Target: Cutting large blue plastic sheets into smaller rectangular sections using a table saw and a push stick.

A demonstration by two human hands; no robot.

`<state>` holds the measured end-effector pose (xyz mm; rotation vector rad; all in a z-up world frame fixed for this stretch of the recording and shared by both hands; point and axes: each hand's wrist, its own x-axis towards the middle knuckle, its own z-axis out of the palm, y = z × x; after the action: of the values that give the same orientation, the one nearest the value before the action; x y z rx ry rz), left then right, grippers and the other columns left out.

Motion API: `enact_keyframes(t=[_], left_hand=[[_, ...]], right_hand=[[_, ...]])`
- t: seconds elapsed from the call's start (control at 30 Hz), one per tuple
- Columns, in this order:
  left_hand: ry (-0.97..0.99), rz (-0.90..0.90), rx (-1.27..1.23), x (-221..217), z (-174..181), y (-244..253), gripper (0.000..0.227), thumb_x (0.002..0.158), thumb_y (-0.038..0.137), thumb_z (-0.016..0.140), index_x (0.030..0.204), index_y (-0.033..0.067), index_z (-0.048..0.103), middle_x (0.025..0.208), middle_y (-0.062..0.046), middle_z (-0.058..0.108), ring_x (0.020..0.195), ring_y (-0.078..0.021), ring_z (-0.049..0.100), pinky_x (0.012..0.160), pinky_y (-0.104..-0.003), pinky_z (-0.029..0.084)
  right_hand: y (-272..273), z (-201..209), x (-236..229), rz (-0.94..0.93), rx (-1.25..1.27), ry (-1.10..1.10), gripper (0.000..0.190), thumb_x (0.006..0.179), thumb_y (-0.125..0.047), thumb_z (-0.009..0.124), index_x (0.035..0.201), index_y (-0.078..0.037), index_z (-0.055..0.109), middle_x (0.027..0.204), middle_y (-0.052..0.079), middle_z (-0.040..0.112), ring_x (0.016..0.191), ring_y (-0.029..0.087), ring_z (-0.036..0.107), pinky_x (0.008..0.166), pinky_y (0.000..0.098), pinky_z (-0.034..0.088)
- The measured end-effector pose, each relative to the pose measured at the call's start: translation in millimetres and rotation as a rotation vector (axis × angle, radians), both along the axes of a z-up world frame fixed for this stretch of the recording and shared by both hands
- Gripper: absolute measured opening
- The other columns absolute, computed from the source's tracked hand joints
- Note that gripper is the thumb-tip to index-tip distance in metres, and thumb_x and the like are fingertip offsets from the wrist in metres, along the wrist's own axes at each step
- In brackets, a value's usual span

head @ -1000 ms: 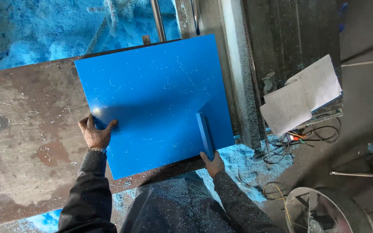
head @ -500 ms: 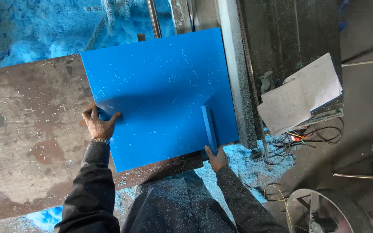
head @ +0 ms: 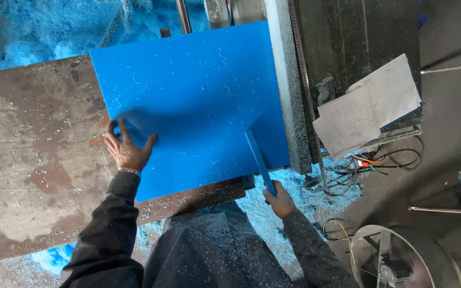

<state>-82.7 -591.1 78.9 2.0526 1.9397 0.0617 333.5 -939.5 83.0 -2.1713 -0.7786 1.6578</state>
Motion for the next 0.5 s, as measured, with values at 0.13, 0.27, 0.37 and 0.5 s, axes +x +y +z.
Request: enact_keyframes(t=[0.13,0.27,0.37,0.5], left_hand=[[-0.052,-0.436,-0.031,22,10,-51,0.132,0.081,0.079,0.071,0.172,0.0038,0.013,0.174,-0.030,0.007,0.162,-0.0473,0.014,0.128,-0.063,0.021],[-0.005,-0.755,-0.184,35,30,-84,0.140,0.067,0.087,0.070,0.164,0.0067,0.010,0.171,-0.023,-0.002,0.160,-0.0399,0.000,0.129,-0.059,0.011],[0.169,-0.792,-0.281,41,45,-88,0.141,0.067,0.087,0.072,0.166,0.0087,0.009,0.173,-0.020,-0.002,0.162,-0.0387,-0.001,0.133,-0.055,0.008],[0.093,-0.799,-0.131,32,18,-96,0.140,0.067,0.083,0.076,0.166,0.0068,0.013,0.174,-0.022,0.003,0.162,-0.0411,0.003,0.132,-0.055,0.011]], right_hand=[[-38,85,3,-0.132,-0.178,0.176,0.071,0.095,-0.053,0.059,0.148,-0.009,0.043,0.084,0.006,0.066,0.062,0.019,0.069,0.060,0.0426,0.062],[-121,75,13,-0.152,-0.270,0.047,0.067,0.097,-0.058,0.060,0.140,-0.007,0.058,0.065,0.004,0.057,0.047,0.012,0.054,0.043,0.0344,0.047],[-151,74,12,-0.301,-0.248,0.054,0.065,0.097,-0.058,0.061,0.131,-0.003,0.061,0.062,0.003,0.056,0.043,0.012,0.050,0.039,0.0338,0.043],[-154,83,3,-0.484,-0.207,0.099,0.062,0.092,-0.062,0.055,0.123,-0.009,0.058,0.063,0.001,0.054,0.039,0.013,0.045,0.036,0.0346,0.038]])
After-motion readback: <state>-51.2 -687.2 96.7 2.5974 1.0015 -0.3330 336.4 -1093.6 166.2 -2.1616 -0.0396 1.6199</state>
